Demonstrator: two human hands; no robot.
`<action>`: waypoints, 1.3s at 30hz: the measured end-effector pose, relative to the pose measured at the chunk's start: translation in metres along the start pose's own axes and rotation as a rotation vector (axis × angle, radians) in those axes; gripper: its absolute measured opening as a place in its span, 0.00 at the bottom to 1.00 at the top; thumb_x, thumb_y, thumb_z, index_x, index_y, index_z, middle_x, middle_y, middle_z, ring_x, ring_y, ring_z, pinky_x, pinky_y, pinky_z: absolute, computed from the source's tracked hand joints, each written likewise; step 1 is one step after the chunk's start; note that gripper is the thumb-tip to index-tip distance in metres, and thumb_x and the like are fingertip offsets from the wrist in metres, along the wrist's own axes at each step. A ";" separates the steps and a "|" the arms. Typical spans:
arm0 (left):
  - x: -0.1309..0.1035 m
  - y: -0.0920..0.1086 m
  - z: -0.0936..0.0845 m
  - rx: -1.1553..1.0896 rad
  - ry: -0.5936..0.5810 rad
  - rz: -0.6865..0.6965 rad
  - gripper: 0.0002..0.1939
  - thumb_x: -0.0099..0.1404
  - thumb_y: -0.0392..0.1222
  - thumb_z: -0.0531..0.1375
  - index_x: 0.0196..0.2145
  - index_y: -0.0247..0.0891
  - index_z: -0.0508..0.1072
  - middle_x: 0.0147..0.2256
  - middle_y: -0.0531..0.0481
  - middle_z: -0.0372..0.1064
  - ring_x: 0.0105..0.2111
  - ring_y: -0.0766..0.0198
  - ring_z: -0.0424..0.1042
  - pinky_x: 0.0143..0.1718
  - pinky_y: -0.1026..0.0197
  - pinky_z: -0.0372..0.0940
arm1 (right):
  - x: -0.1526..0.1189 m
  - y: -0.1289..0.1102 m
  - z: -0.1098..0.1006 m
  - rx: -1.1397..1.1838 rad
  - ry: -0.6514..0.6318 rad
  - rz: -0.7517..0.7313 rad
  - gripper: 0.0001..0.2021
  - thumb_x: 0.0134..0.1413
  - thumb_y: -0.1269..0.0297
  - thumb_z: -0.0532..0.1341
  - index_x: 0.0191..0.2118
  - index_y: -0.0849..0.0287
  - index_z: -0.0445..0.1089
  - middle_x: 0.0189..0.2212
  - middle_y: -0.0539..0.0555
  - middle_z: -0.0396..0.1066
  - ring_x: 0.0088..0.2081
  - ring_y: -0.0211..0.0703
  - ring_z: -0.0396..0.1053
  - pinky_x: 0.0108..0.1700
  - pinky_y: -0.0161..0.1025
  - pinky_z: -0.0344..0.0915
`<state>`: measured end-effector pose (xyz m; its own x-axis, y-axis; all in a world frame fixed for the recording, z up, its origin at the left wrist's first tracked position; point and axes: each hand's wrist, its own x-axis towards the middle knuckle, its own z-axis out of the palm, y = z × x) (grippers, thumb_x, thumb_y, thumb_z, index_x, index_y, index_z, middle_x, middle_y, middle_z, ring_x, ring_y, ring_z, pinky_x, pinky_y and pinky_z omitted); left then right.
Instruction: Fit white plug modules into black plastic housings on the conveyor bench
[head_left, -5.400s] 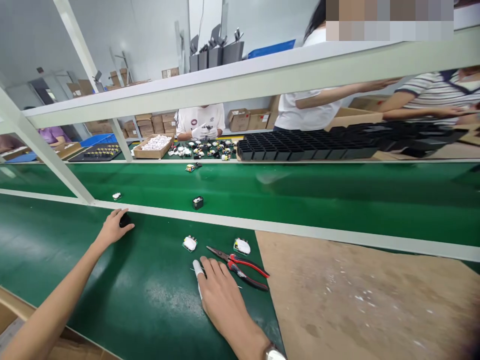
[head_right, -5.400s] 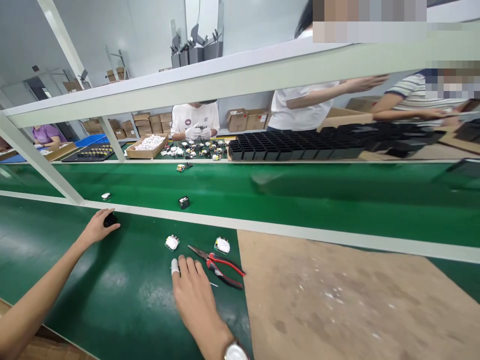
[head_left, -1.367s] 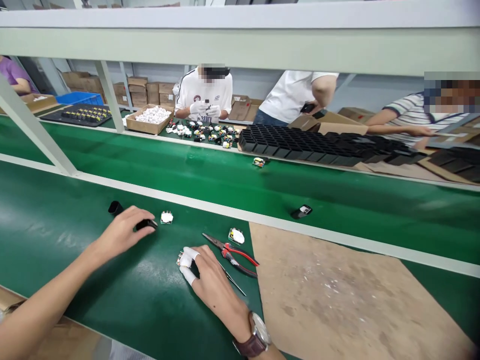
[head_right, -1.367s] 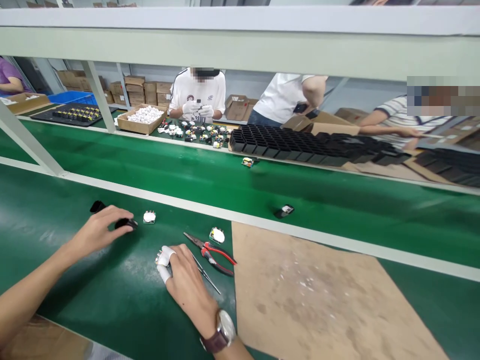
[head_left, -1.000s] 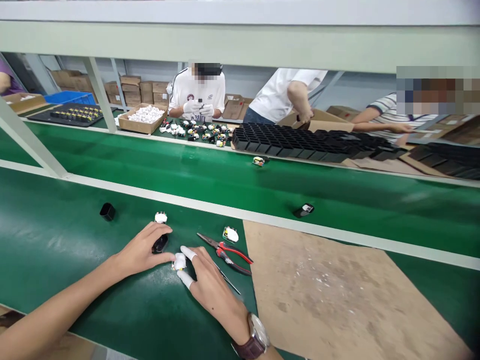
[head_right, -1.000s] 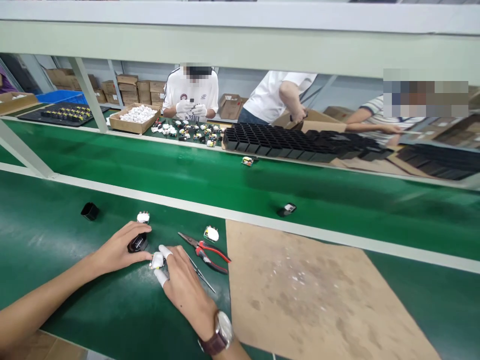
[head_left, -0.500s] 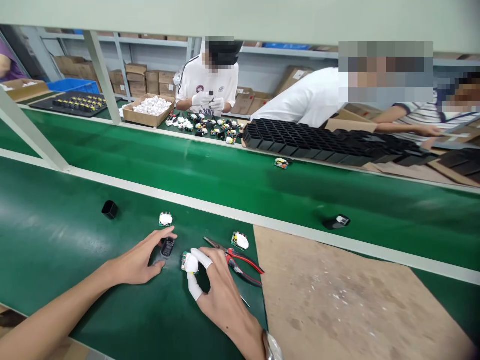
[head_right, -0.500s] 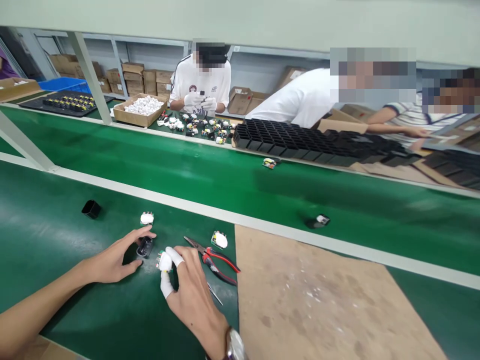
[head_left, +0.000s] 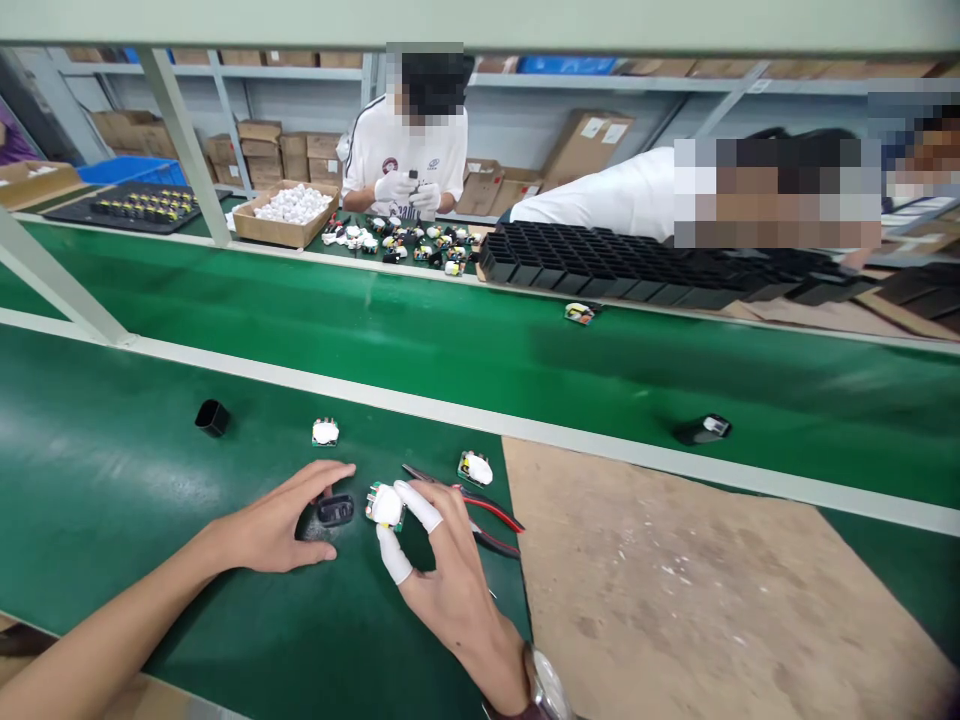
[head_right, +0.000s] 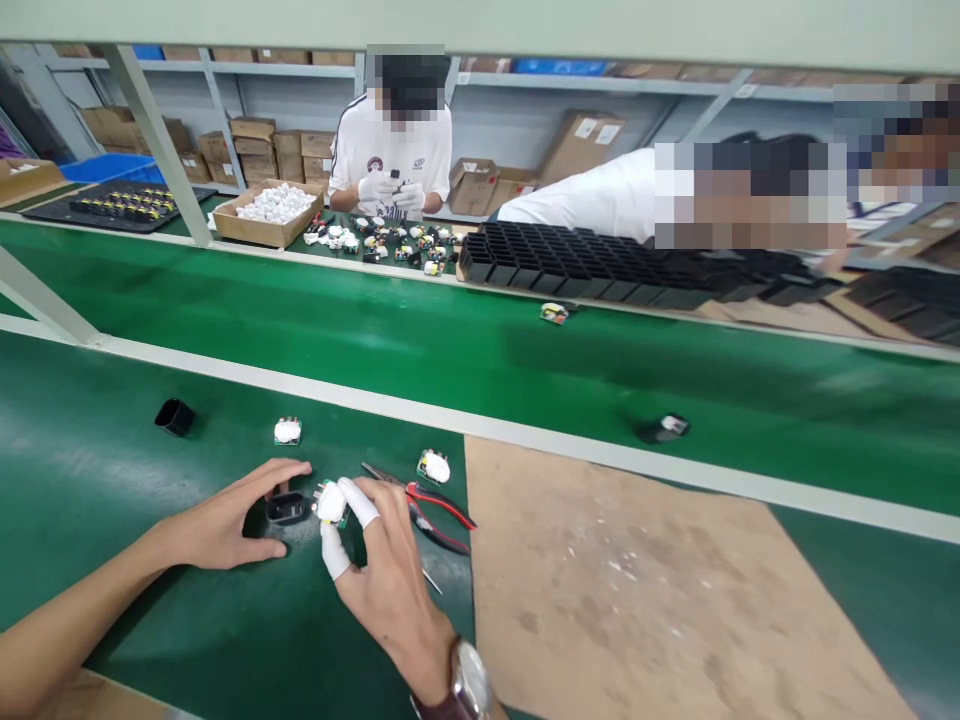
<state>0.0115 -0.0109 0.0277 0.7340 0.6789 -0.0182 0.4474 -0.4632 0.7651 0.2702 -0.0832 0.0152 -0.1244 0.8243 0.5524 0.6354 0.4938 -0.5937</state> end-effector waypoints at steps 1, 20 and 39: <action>0.001 0.000 0.000 0.001 -0.027 0.004 0.47 0.64 0.35 0.71 0.73 0.53 0.54 0.64 0.41 0.64 0.55 0.52 0.72 0.60 0.46 0.71 | 0.001 -0.002 -0.001 0.011 0.000 -0.004 0.28 0.67 0.75 0.60 0.68 0.51 0.59 0.54 0.60 0.69 0.56 0.53 0.69 0.61 0.59 0.68; 0.006 -0.009 0.027 0.195 0.286 0.239 0.27 0.75 0.42 0.62 0.67 0.46 0.61 0.49 0.43 0.61 0.43 0.59 0.71 0.43 0.57 0.73 | 0.000 -0.013 0.001 0.043 -0.077 -0.137 0.34 0.67 0.76 0.62 0.73 0.51 0.54 0.53 0.61 0.73 0.53 0.53 0.72 0.53 0.54 0.75; 0.007 -0.006 0.031 0.330 0.246 0.261 0.22 0.76 0.45 0.62 0.64 0.41 0.65 0.49 0.40 0.66 0.47 0.52 0.70 0.47 0.53 0.69 | 0.000 -0.018 -0.003 -0.095 -0.255 -0.096 0.29 0.69 0.74 0.59 0.71 0.55 0.55 0.54 0.62 0.71 0.50 0.57 0.70 0.48 0.55 0.76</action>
<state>0.0302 -0.0208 0.0034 0.7183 0.6123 0.3304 0.4317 -0.7646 0.4785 0.2613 -0.0930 0.0272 -0.3673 0.8238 0.4318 0.6782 0.5549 -0.4818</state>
